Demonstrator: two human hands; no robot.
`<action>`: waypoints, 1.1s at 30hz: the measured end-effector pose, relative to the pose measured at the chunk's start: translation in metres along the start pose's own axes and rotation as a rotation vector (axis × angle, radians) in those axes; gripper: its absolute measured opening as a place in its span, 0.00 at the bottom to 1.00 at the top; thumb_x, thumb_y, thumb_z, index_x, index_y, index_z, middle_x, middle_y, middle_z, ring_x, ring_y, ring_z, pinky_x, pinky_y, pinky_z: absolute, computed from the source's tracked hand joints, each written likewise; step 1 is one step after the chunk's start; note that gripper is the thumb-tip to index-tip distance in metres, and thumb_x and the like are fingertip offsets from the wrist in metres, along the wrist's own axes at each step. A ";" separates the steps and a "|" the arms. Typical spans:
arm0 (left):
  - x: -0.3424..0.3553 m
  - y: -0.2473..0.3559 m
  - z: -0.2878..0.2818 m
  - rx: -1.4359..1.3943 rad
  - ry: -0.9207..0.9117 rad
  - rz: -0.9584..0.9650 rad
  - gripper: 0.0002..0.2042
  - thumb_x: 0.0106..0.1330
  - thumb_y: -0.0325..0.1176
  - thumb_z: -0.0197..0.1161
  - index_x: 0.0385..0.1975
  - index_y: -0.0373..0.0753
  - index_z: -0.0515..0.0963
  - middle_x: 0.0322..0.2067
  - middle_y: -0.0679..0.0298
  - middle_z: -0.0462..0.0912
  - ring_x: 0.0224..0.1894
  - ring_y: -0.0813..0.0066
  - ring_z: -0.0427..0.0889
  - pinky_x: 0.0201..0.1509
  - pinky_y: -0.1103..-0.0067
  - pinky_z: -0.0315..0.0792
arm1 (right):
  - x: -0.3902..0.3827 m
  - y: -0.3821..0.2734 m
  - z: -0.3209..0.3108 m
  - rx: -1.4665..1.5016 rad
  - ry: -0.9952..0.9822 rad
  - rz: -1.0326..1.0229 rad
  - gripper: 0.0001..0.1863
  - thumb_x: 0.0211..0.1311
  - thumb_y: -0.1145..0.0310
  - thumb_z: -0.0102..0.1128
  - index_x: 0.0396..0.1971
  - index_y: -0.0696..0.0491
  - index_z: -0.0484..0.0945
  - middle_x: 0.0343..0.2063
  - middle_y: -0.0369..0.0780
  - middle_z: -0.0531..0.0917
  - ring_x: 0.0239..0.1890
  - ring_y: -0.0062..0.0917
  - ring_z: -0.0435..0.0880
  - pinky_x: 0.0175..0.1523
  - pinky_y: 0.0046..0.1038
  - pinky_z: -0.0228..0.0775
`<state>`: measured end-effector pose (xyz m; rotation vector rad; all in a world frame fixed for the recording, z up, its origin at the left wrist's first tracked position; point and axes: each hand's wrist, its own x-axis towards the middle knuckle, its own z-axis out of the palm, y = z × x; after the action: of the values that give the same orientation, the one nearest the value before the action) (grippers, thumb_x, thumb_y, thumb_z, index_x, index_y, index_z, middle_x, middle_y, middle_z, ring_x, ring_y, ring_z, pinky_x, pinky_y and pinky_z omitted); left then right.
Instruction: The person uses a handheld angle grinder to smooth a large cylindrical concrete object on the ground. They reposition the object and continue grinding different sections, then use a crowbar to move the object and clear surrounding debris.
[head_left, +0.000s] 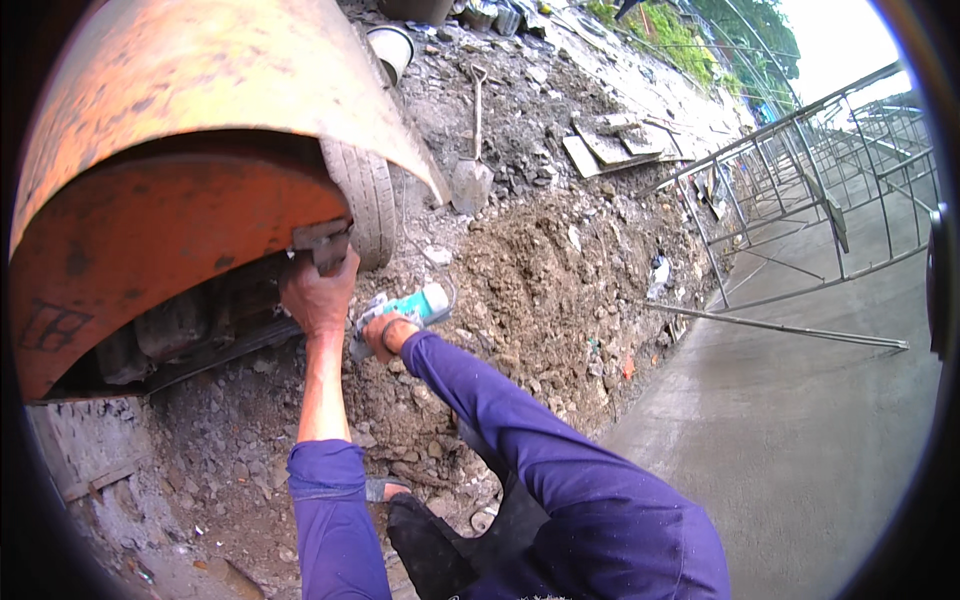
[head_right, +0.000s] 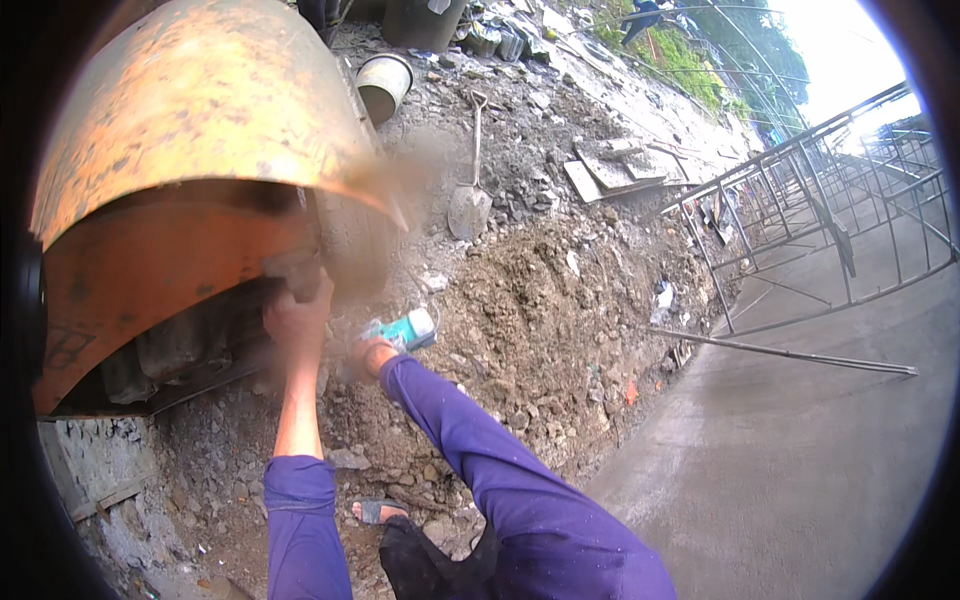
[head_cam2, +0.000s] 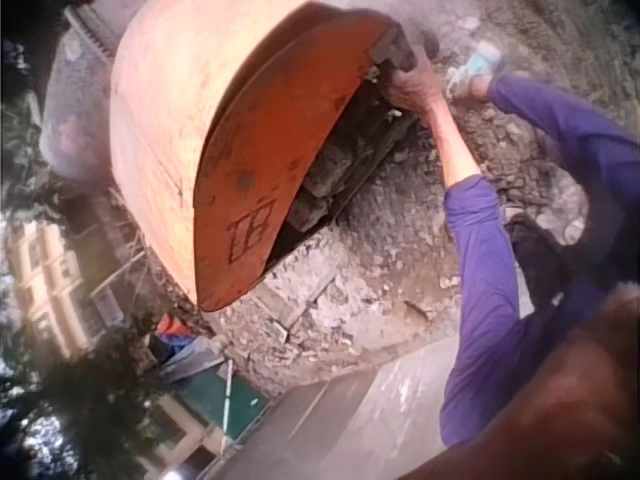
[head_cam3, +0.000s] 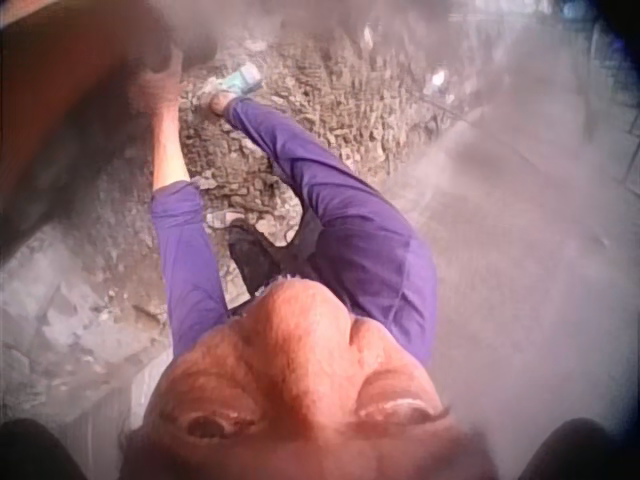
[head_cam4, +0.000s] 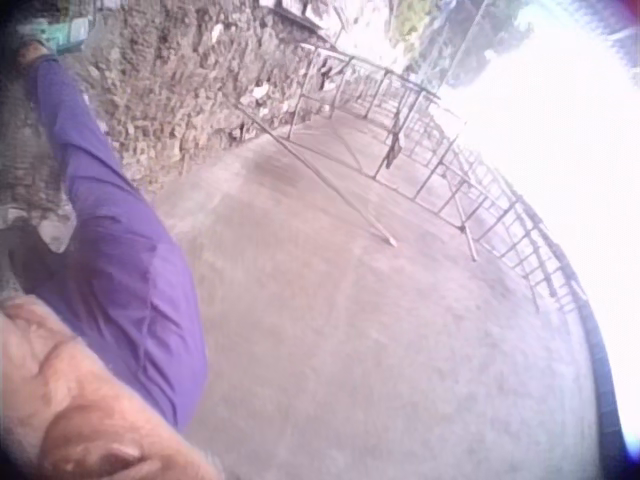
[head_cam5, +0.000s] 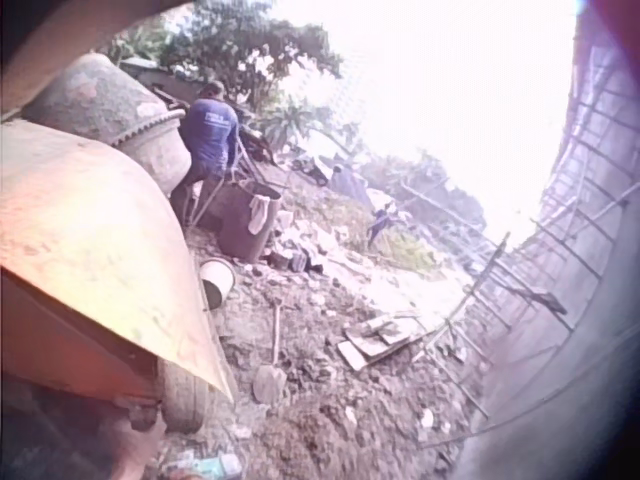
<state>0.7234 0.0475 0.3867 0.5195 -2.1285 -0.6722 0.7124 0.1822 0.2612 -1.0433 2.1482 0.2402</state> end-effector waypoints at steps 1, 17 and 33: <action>-0.001 -0.002 0.005 -0.026 0.023 0.015 0.16 0.52 0.43 0.79 0.28 0.37 0.83 0.24 0.51 0.85 0.29 0.45 0.86 0.33 0.60 0.80 | -0.001 0.003 0.004 -0.015 0.019 -0.011 0.20 0.43 0.65 0.73 0.41 0.50 0.90 0.42 0.46 0.91 0.46 0.38 0.92 0.48 0.39 0.85; -0.013 -0.032 0.054 -0.347 0.014 -0.088 0.14 0.62 0.31 0.75 0.19 0.30 0.82 0.19 0.68 0.85 0.25 0.82 0.83 0.35 0.76 0.76 | -0.097 0.082 0.169 0.354 0.050 0.071 0.25 0.53 0.65 0.69 0.53 0.47 0.76 0.36 0.49 0.89 0.43 0.49 0.90 0.46 0.49 0.81; -0.007 -0.034 0.059 -0.483 0.050 0.036 0.12 0.57 0.29 0.76 0.27 0.32 0.77 0.24 0.66 0.83 0.25 0.76 0.81 0.32 0.73 0.75 | -0.216 -0.025 0.039 1.638 0.739 0.279 0.20 0.60 0.66 0.75 0.51 0.55 0.83 0.44 0.40 0.88 0.54 0.32 0.79 0.67 0.36 0.65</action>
<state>0.6840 0.0413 0.3310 0.2284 -1.8356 -1.0980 0.8405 0.3149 0.3832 0.2189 2.0448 -1.7094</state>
